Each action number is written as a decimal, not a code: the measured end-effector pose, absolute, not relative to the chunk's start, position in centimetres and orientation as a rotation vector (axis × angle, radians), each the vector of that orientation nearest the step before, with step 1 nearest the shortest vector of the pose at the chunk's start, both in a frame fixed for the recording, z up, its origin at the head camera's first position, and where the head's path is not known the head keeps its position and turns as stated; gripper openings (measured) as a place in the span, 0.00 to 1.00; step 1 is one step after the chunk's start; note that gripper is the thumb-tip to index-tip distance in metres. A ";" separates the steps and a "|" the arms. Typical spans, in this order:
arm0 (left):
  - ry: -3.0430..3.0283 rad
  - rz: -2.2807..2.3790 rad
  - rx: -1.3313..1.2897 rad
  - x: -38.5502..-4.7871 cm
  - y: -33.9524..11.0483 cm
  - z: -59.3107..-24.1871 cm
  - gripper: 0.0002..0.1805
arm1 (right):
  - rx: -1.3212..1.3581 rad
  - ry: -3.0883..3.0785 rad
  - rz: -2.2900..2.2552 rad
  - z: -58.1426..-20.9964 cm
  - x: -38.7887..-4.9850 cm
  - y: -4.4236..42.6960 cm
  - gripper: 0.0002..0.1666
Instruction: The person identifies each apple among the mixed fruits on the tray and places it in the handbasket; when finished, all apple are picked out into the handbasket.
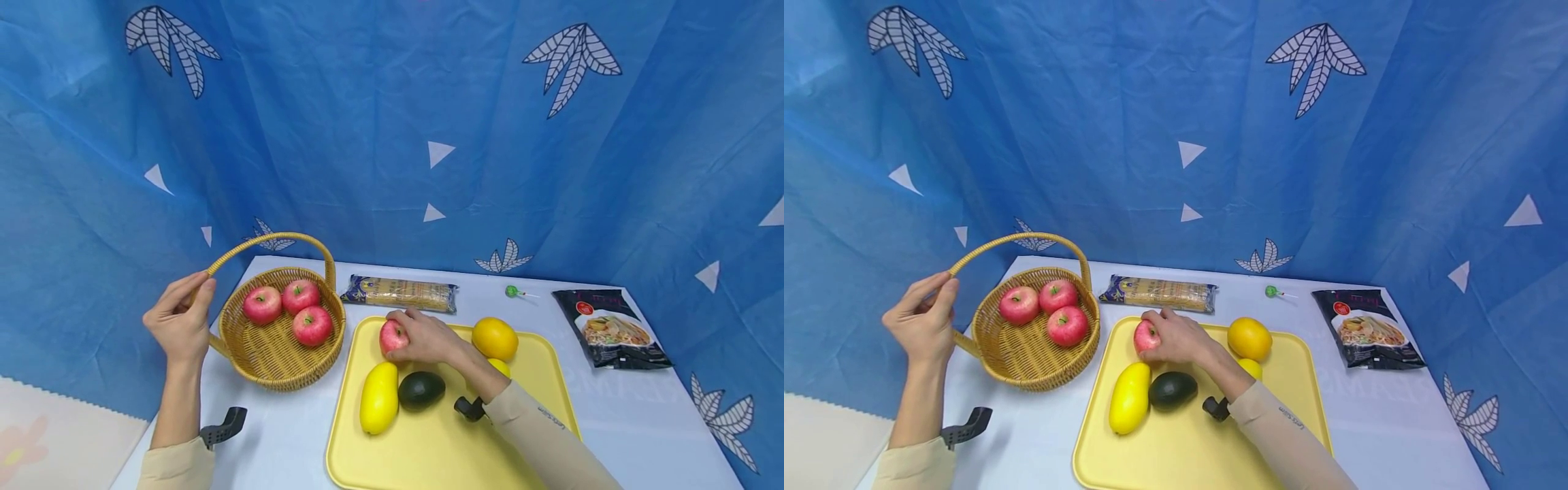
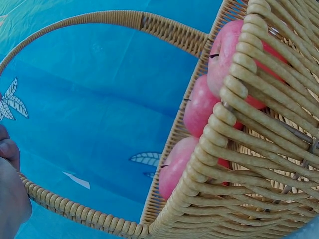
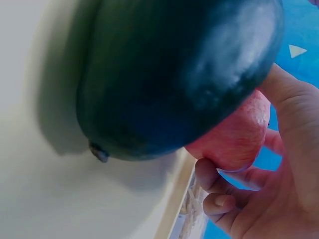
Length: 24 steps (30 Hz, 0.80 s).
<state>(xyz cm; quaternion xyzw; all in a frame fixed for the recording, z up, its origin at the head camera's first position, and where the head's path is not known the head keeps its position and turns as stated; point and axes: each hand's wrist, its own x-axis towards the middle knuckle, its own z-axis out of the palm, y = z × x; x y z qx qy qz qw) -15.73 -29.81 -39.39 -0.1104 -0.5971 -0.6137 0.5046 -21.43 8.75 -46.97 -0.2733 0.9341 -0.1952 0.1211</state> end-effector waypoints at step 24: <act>-1.425 -1.495 -0.260 -15.7 -29.7 -39.3 0.10 | -0.908 2.756 -0.797 -43.6 -20.9 7.8 0.47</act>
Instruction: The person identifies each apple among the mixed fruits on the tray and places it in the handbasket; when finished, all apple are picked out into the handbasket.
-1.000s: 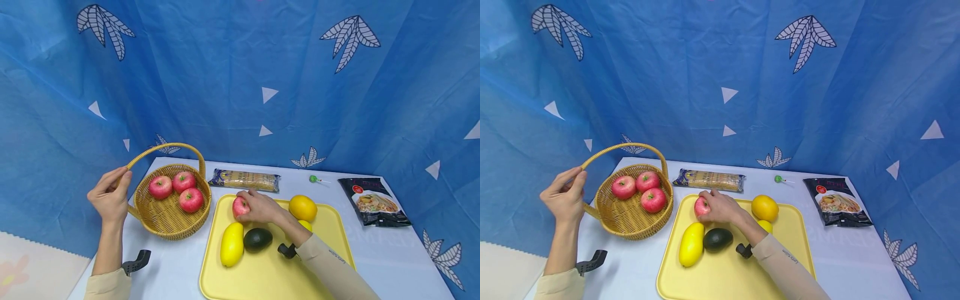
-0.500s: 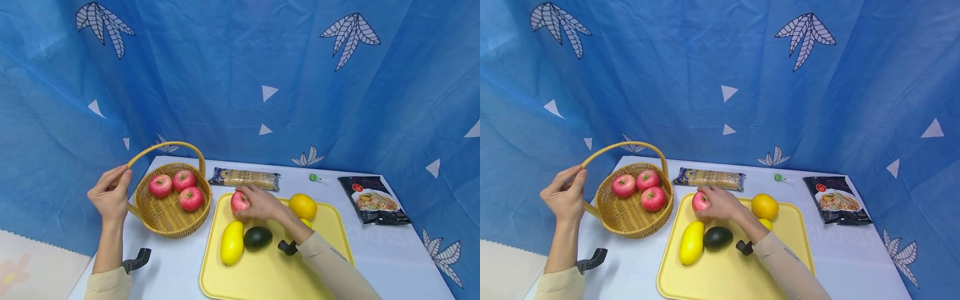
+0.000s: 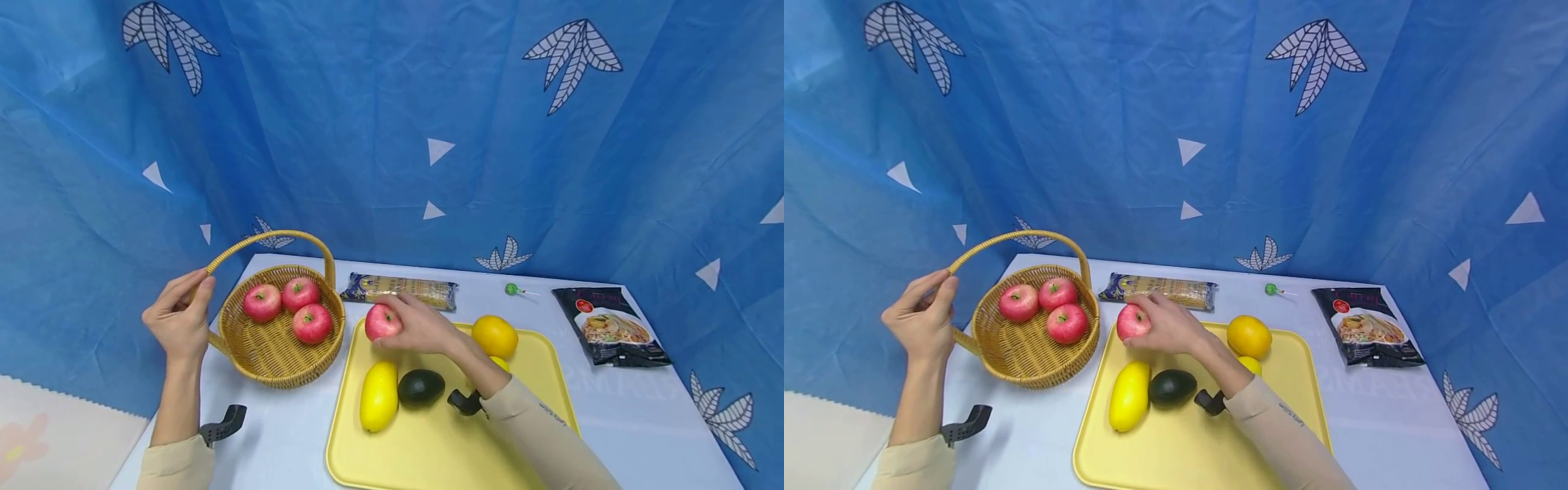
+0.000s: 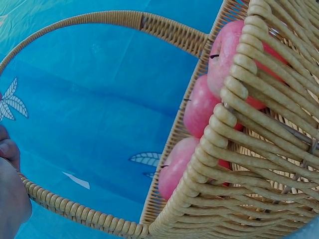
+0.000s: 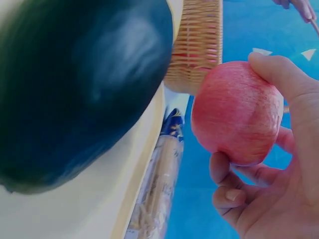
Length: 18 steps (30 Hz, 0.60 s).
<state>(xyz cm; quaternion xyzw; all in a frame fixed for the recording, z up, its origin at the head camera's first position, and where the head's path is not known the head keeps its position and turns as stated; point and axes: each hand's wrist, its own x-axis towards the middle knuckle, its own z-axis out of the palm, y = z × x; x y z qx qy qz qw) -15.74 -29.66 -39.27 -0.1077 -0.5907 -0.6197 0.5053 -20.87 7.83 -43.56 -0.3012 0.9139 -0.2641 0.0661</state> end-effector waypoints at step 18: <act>-1.443 -1.484 -0.253 -15.7 -29.6 -39.2 0.09 | -1.035 2.722 -0.814 -41.9 -19.9 5.2 0.46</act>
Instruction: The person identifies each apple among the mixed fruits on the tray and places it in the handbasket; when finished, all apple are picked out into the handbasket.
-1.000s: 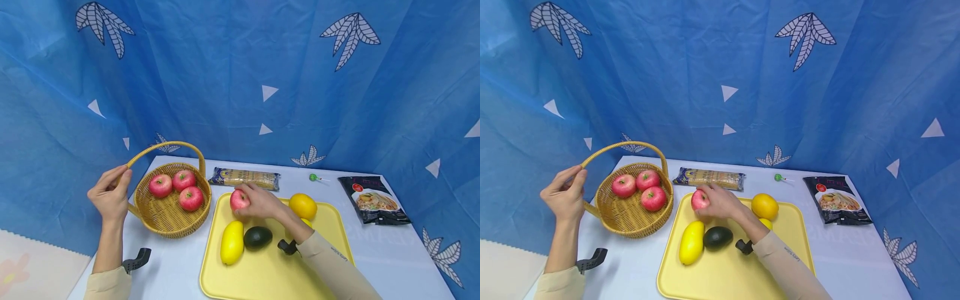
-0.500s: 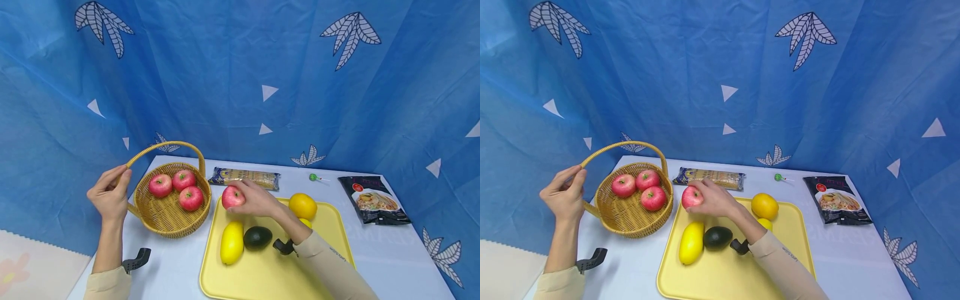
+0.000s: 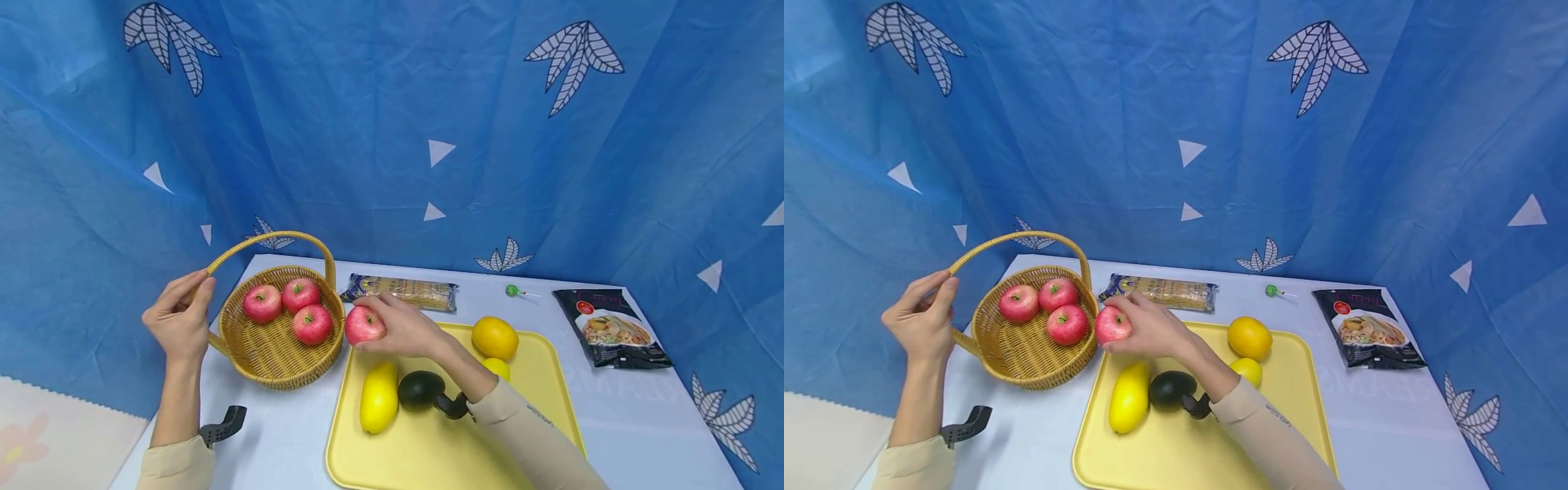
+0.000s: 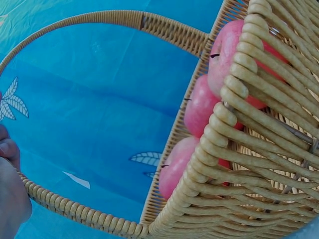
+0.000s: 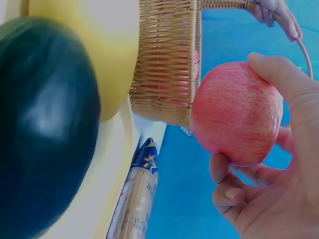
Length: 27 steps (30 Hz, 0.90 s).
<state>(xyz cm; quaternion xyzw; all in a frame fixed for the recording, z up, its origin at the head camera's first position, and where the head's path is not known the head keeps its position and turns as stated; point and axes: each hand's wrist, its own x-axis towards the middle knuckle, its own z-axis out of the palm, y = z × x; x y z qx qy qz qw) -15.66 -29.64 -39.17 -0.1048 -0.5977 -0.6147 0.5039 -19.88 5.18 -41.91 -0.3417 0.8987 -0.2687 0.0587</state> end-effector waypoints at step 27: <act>-1.421 -1.493 -0.263 -15.8 -29.7 -39.3 0.09 | -1.192 2.587 -0.884 -40.6 -18.7 -0.9 0.44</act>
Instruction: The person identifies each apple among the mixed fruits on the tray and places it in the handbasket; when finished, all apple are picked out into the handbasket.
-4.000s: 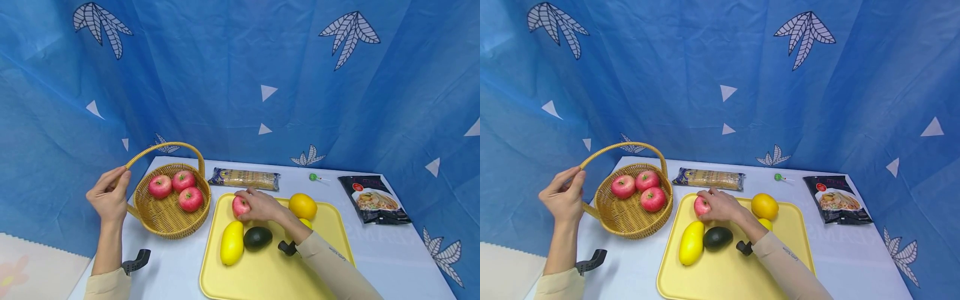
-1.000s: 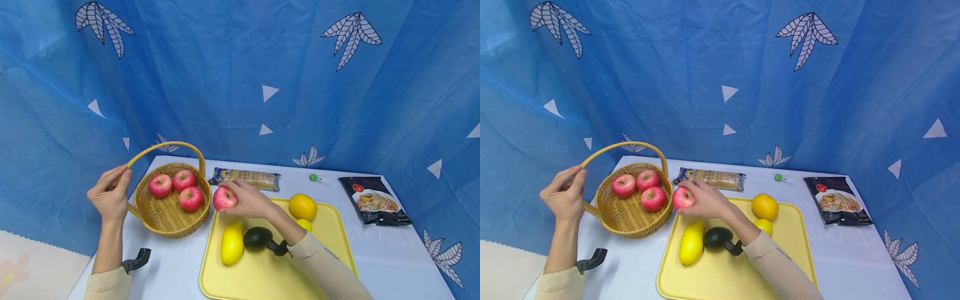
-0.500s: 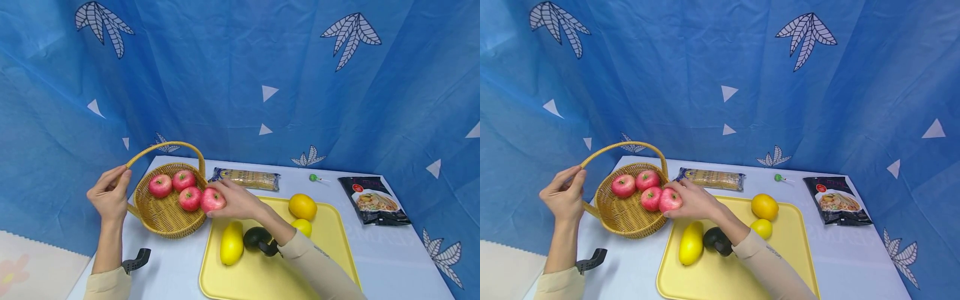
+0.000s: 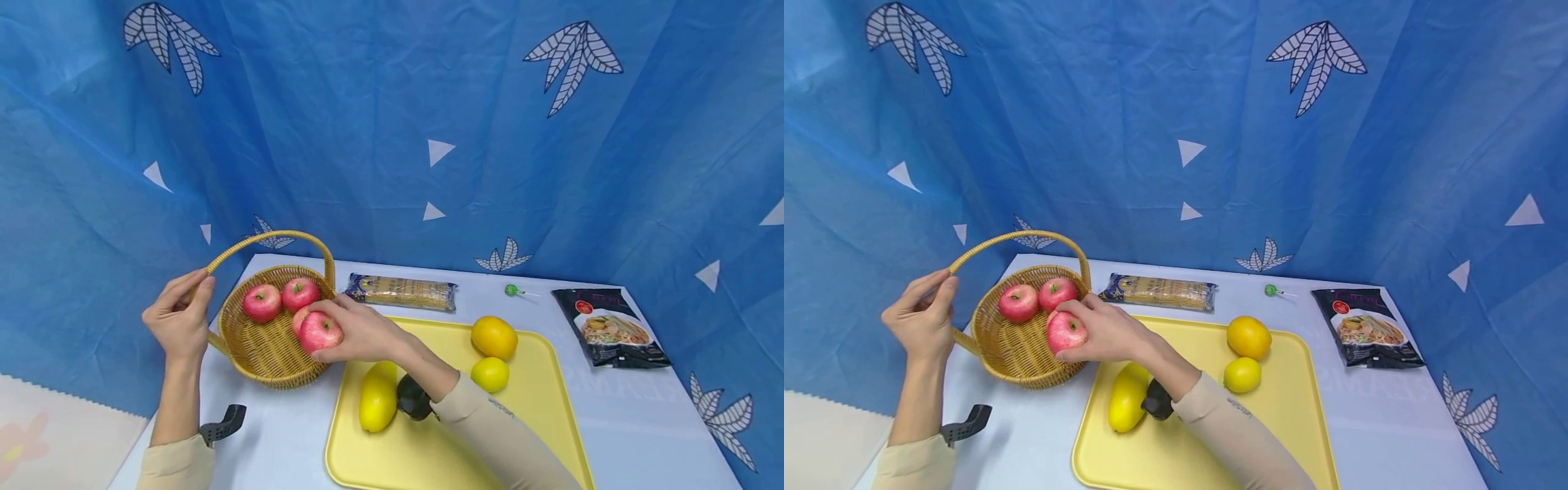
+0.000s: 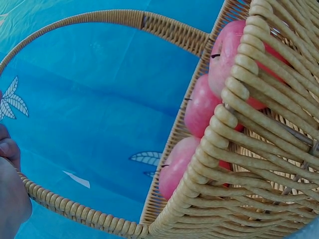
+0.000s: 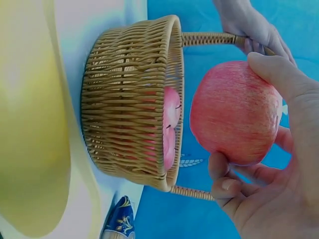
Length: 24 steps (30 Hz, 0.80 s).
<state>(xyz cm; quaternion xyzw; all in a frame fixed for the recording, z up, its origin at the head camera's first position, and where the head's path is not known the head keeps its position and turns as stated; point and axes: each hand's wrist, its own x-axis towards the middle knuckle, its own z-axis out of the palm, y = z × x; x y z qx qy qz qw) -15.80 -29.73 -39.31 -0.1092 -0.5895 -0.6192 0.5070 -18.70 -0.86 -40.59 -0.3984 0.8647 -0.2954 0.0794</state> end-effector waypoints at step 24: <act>-1.430 -1.476 -0.262 -15.8 -29.7 -39.5 0.09 | -1.231 2.533 -0.763 -41.1 -18.6 -4.0 0.46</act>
